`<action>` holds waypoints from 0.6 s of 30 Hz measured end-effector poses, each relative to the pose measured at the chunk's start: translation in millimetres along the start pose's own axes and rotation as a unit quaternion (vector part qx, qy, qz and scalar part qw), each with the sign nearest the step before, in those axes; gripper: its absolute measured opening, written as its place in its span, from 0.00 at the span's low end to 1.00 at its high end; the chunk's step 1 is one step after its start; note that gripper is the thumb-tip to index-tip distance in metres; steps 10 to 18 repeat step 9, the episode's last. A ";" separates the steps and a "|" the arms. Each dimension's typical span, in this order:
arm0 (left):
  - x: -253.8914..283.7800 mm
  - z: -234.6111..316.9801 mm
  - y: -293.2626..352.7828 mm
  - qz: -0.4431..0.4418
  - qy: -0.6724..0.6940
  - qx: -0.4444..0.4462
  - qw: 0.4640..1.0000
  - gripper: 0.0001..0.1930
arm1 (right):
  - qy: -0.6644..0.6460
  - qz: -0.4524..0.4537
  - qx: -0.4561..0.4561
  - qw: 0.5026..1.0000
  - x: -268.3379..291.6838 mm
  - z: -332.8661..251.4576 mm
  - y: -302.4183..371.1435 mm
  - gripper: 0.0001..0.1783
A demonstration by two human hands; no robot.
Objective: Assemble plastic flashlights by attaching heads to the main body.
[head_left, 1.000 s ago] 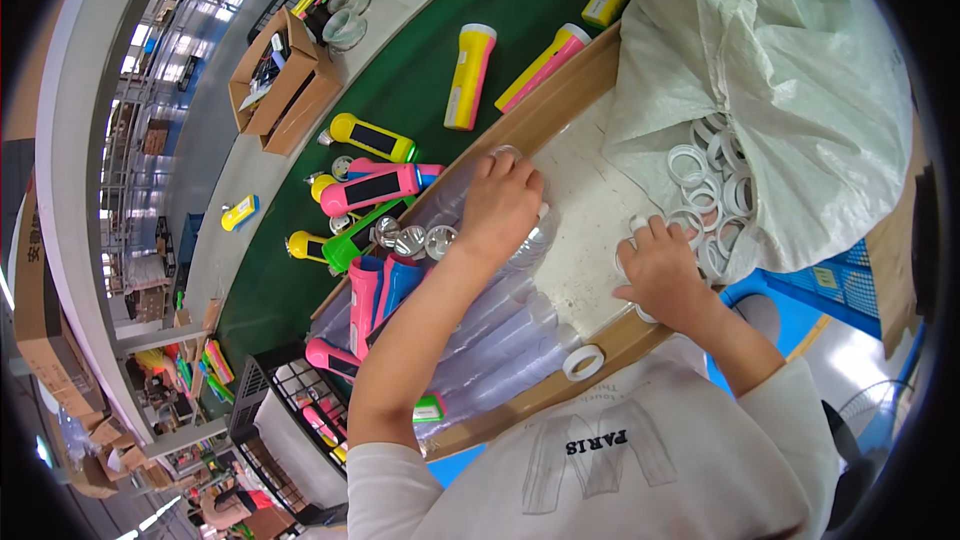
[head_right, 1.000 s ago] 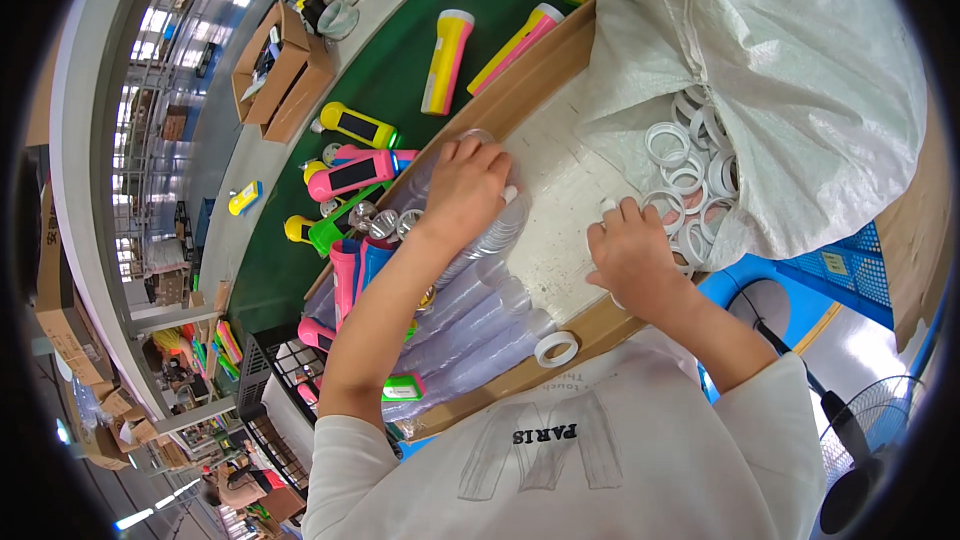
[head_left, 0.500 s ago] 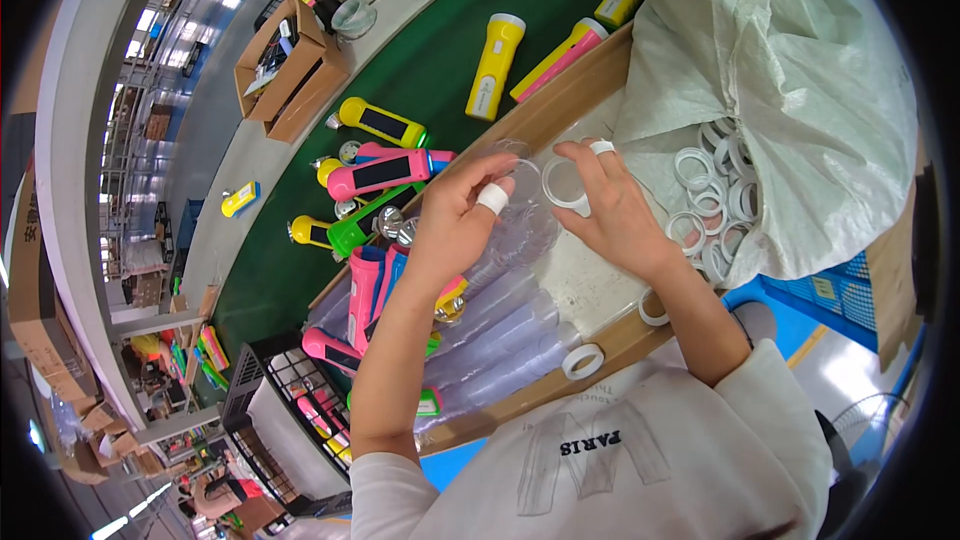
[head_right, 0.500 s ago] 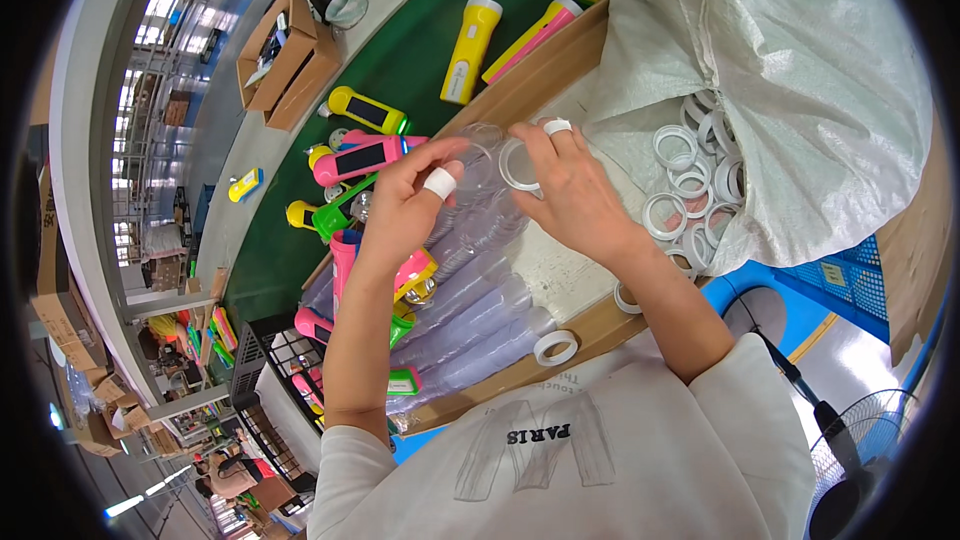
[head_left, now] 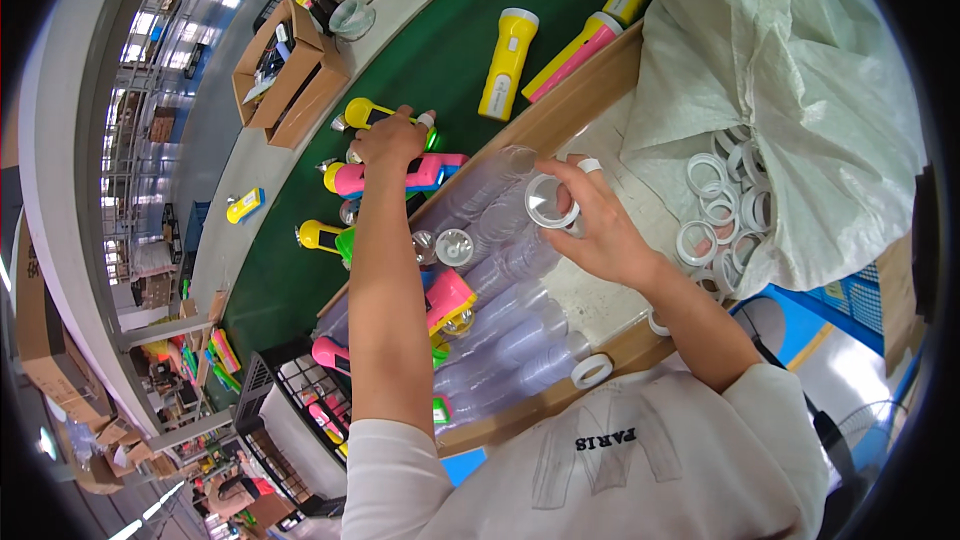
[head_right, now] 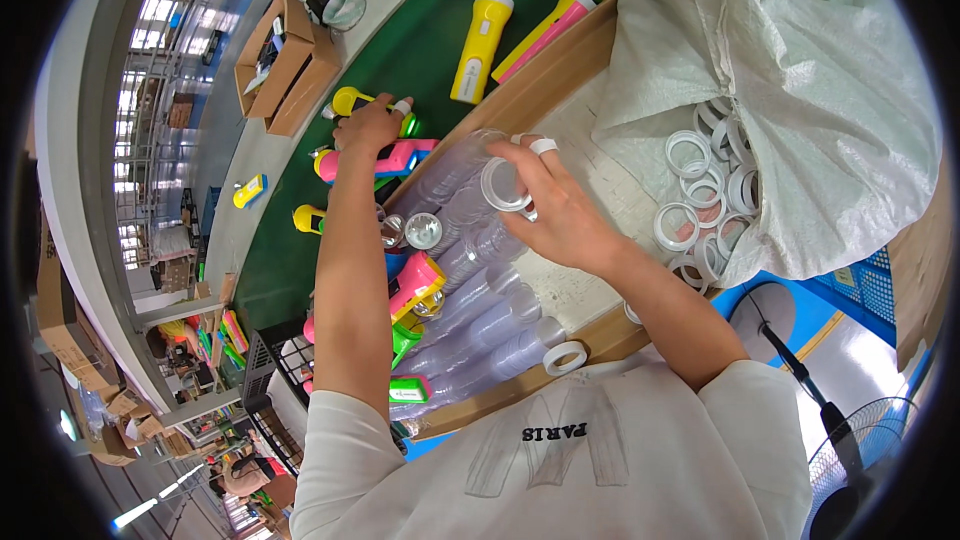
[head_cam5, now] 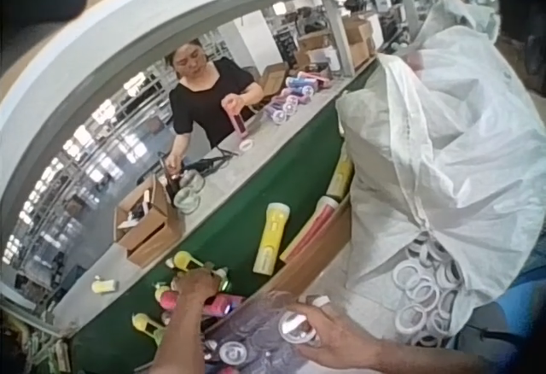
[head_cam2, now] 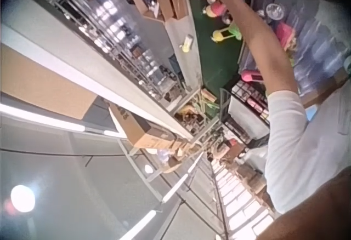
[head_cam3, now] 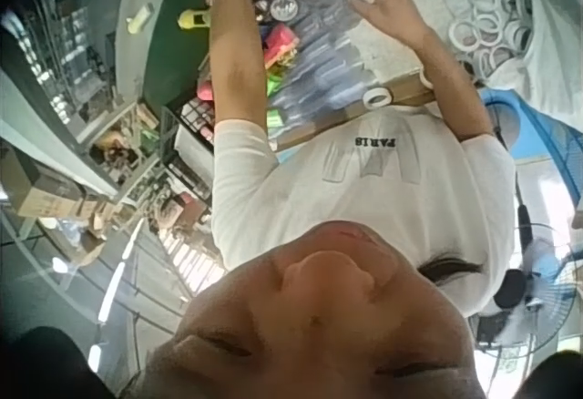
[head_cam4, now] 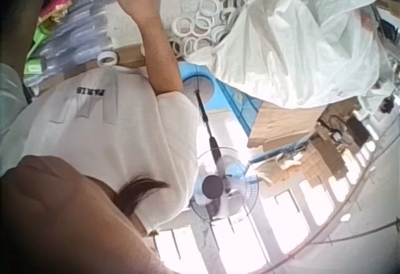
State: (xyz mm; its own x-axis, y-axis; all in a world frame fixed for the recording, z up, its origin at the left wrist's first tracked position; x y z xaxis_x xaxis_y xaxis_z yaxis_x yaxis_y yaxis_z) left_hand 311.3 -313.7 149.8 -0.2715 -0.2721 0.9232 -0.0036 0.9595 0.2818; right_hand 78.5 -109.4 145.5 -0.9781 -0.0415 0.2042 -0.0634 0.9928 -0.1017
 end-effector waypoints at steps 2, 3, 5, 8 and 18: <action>-0.1 3.2 1.0 -0.021 0.008 -0.011 1.000 0.28 | 0.003 0.019 0.011 1.000 7.0 -0.3 2.8 0.40; -5.1 -2.9 2.8 0.024 0.044 -0.026 0.998 0.27 | 0.003 0.023 0.015 1.000 11.2 -0.9 3.0 0.40; -13.2 -18.6 9.9 0.085 0.104 -0.054 0.989 0.25 | -0.012 0.036 -0.005 0.999 15.7 2.6 4.8 0.40; -21.1 -81.8 8.5 0.175 0.307 -0.134 0.926 0.29 | -0.043 0.027 0.015 0.999 10.4 -4.6 4.2 0.40; -14.5 -87.1 12.3 0.218 0.345 -0.185 0.894 0.30 | -0.032 0.036 0.031 0.998 13.0 -6.7 6.1 0.40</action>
Point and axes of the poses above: each hand's wrist, its own y-axis away from the middle knuckle, its own x-axis out of the back of the hand, z = x × y, the point moved 4 cm from there along -y, towards the middle knuckle, and after that the axes turned 9 degrees about -x, right-handed, at the moved point
